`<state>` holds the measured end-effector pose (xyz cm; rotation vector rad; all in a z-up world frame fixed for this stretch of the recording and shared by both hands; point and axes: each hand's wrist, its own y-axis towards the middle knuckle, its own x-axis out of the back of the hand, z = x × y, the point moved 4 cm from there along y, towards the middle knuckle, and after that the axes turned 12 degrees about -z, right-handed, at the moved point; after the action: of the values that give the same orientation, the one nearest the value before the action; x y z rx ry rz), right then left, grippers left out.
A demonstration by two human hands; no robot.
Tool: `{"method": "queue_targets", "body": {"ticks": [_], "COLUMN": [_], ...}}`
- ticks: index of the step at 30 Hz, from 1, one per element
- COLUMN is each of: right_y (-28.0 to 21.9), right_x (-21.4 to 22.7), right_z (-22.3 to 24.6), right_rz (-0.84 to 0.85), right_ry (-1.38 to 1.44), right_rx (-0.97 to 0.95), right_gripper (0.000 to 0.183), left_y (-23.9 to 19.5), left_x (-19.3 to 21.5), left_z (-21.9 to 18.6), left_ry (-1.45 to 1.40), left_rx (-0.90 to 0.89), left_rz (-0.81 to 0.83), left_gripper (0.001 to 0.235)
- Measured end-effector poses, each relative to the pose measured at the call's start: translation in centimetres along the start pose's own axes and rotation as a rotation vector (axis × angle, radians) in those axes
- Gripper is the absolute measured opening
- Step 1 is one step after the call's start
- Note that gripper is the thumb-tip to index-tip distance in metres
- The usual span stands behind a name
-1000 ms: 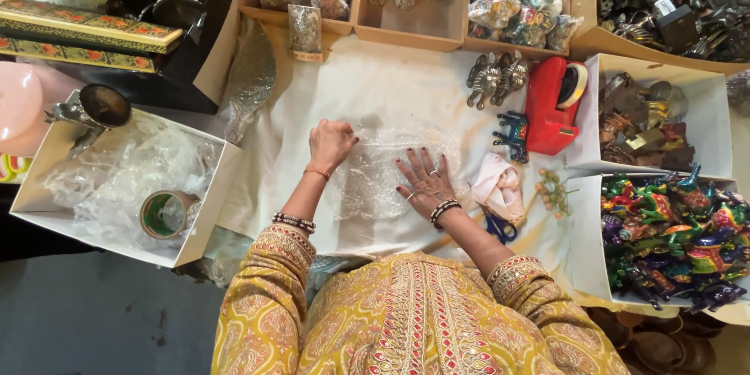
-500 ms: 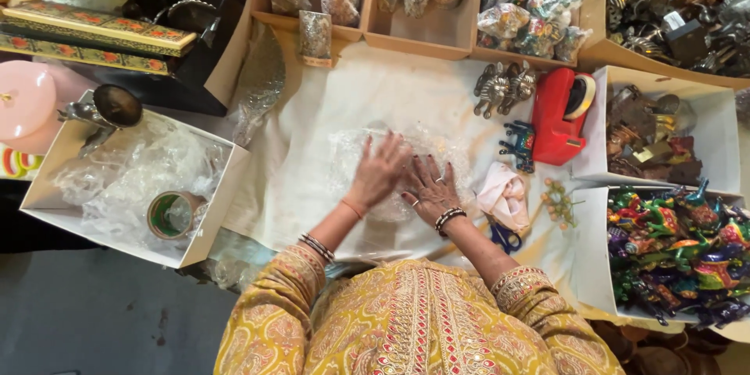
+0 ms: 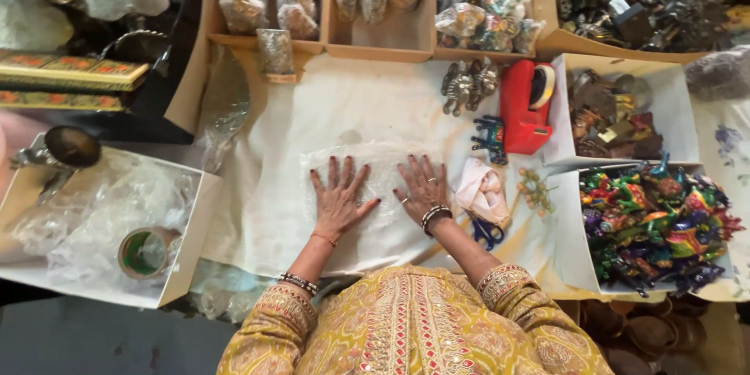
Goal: The person wipes a small blue animal figurine with a cloth and then wraps a silver-colored elephant figurine in bubble wrap and foil on a white table surface surrounded by various decorative items.
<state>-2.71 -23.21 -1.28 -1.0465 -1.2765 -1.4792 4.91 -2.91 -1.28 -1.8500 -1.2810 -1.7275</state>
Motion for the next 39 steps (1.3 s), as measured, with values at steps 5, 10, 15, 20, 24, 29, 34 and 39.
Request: {"method": "queue_targets", "body": {"ticks": [5,10,15,20,24,29,34,39], "right_y": [0.8,3.9,9.5,14.2,15.4,15.5,14.2,11.6], "right_x": [0.4,2.7,6.0,6.3,3.2,6.9,5.0,3.3], "right_z": [-3.7,-6.5,-10.0,-13.1,-15.4,-11.8,-13.1,-13.5], "right_rz": [-0.119,-0.303,-0.466,-0.459,-0.344,-0.257,-0.326,-0.382], "right_ry": [0.005,0.135,0.134,0.064,0.003,-0.012,0.014,0.187], "right_rx": [-0.133,-0.207,-0.213,-0.324,-0.431,-0.527,-0.611,-0.493], "right_gripper": [0.051,0.032,0.031,0.048,0.066,0.06,0.054,0.052], "left_y": [0.1,0.3,0.1,0.4,0.9,1.2,1.6,1.9], "left_x": [0.4,0.7,0.2,0.7,1.7,2.0,3.6,4.7], "left_z": [-0.2,-0.3,-0.1,-0.2,-0.6,-0.7,-1.2,-1.6], "left_ry": [-0.008,0.008,-0.002,0.007,0.005,0.054,0.023,-0.028], "left_rx": [0.008,0.012,-0.012,0.0,0.03,0.052,0.046,0.075], "left_rz": [0.004,0.024,-0.017,0.003,0.054,0.179,0.154,0.237], "left_gripper": [0.09,0.089,0.089,0.089,0.09,0.083,0.075,0.071]}}
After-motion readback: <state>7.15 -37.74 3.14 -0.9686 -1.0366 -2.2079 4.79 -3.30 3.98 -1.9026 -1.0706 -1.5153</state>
